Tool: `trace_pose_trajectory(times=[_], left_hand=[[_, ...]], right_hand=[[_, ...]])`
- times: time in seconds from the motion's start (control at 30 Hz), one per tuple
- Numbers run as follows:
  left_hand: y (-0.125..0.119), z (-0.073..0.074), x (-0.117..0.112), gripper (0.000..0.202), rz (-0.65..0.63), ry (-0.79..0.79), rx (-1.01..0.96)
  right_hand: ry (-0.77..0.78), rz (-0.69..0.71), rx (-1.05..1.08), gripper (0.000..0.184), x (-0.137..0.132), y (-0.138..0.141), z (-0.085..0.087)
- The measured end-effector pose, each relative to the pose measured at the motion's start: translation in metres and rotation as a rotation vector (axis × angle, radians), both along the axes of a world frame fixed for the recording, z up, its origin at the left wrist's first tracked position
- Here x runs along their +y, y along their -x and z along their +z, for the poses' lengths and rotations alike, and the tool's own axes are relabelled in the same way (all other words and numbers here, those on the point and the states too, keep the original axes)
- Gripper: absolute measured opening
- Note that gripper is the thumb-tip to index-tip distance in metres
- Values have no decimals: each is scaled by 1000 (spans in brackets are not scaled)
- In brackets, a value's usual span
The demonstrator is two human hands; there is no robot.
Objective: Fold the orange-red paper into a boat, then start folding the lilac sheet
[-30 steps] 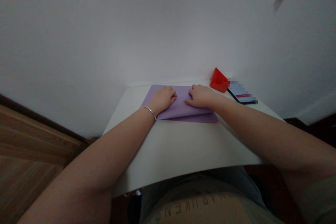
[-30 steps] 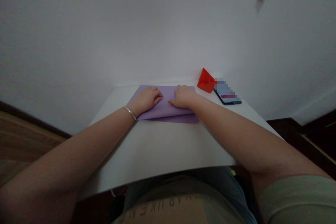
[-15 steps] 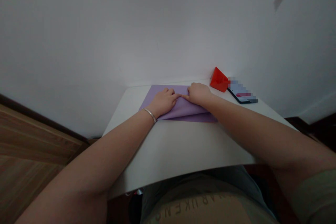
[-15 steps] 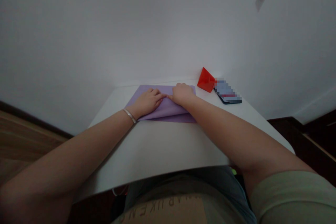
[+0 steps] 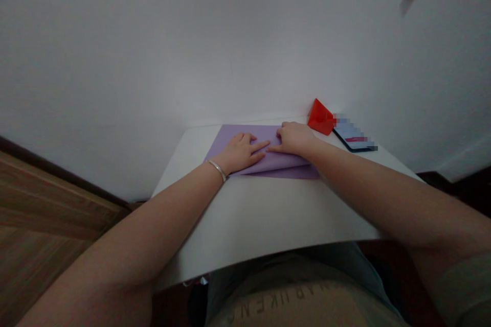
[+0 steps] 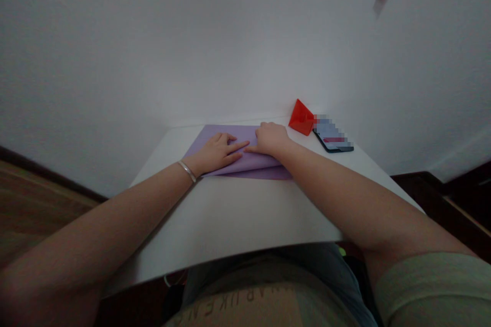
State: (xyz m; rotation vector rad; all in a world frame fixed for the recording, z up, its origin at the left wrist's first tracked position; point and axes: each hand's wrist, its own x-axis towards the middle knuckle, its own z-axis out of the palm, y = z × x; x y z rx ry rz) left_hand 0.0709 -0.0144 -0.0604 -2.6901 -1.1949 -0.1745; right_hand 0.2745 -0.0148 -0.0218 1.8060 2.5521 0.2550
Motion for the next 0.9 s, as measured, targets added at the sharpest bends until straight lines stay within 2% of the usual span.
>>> trace_pose_trajectory(times=[0.1, 0.2, 0.3, 0.57, 0.67, 0.77, 0.9], left_hand=[[-1, -1, 2, 46, -25, 29, -12], [-2, 0, 5, 48, -101, 139, -8], [-3, 2, 7, 49, -117, 236, 19], [-3, 6, 2, 65, -130, 220, 70], [-4, 7, 2, 70, -118, 229, 90], [-3, 8, 2, 72, -123, 232, 99], [-2, 6, 3, 71, -125, 225, 84]], right_hand=[[11, 11, -8, 82, -2, -1, -1], [16, 13, -14, 83, -3, -2, -1], [9, 20, -19, 83, -4, -2, -2], [51, 59, -53, 88, -11, -4, 2], [84, 91, -93, 95, -12, -5, 4], [102, 109, -114, 104, -13, -6, 3], [89, 117, -112, 106, -15, -7, 0]])
